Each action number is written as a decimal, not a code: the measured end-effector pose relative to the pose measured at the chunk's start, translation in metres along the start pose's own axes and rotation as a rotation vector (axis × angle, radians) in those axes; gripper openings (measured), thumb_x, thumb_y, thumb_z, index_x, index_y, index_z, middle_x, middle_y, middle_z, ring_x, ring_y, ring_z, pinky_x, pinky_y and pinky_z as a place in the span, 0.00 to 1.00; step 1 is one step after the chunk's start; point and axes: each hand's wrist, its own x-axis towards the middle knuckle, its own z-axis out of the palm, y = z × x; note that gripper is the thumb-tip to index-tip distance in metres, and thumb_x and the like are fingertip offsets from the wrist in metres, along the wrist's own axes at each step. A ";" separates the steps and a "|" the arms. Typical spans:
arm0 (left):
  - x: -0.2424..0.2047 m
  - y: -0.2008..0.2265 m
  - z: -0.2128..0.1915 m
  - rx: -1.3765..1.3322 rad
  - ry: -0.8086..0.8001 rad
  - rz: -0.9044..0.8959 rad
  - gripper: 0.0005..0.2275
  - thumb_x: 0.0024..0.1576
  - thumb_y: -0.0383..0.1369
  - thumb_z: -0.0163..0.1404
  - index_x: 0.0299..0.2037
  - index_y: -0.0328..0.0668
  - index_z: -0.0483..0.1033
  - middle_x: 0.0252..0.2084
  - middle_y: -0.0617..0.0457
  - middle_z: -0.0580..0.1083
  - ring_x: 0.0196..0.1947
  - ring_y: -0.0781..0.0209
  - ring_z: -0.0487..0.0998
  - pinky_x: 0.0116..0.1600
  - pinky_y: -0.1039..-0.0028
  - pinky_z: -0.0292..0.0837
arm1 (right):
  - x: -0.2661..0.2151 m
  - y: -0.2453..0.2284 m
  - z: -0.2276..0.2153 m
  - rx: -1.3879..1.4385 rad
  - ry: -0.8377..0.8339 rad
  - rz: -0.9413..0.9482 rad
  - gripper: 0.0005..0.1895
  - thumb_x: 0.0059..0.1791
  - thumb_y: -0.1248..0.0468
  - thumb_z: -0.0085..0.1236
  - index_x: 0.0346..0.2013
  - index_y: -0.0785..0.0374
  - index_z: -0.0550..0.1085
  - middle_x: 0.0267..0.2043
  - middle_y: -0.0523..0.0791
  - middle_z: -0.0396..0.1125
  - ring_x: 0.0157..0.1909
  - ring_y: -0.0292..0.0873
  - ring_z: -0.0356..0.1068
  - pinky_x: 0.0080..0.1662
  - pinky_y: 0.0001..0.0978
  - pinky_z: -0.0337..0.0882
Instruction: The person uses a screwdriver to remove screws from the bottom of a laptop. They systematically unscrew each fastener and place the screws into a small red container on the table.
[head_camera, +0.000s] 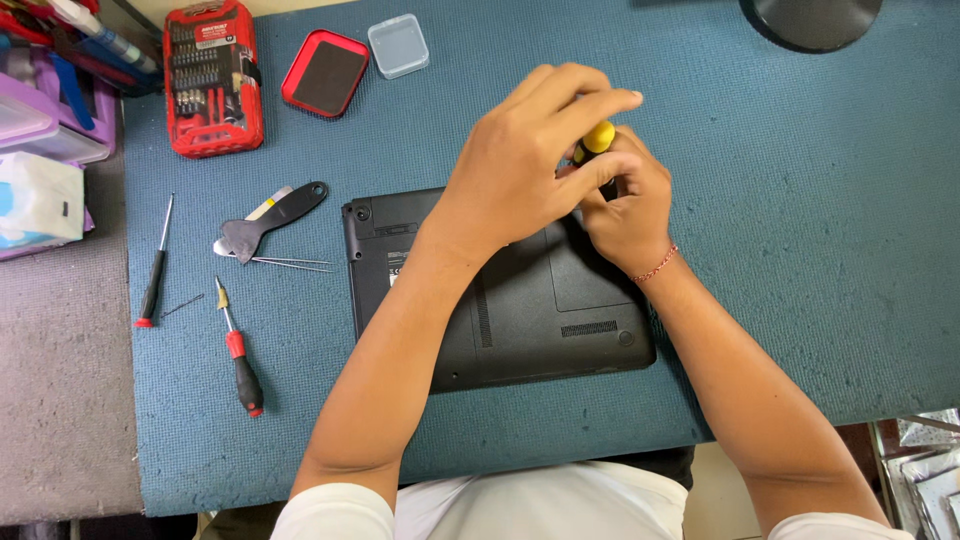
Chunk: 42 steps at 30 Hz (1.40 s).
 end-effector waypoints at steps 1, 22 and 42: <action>0.001 0.001 -0.004 0.002 0.002 0.003 0.13 0.64 0.36 0.57 0.55 0.41 0.74 0.49 0.51 0.72 0.48 0.51 0.74 0.49 0.65 0.74 | 0.001 -0.002 -0.001 -0.001 0.001 -0.004 0.09 0.47 0.81 0.54 0.33 0.66 0.74 0.38 0.47 0.67 0.42 0.45 0.64 0.45 0.36 0.66; -0.007 -0.007 -0.003 -0.293 -0.086 -0.023 0.12 0.65 0.19 0.48 0.56 0.40 0.76 0.54 0.48 0.79 0.56 0.45 0.80 0.62 0.58 0.76 | -0.015 0.023 0.001 0.220 0.029 0.016 0.14 0.54 0.77 0.54 0.55 0.77 0.69 0.46 0.56 0.71 0.49 0.54 0.75 0.51 0.48 0.74; -0.008 -0.019 -0.001 0.054 0.025 -0.011 0.19 0.55 0.46 0.63 0.53 0.52 0.77 0.35 0.60 0.74 0.38 0.60 0.77 0.47 0.68 0.76 | -0.011 0.019 0.007 0.040 0.033 0.015 0.12 0.48 0.62 0.69 0.42 0.66 0.81 0.41 0.48 0.75 0.48 0.51 0.75 0.51 0.45 0.72</action>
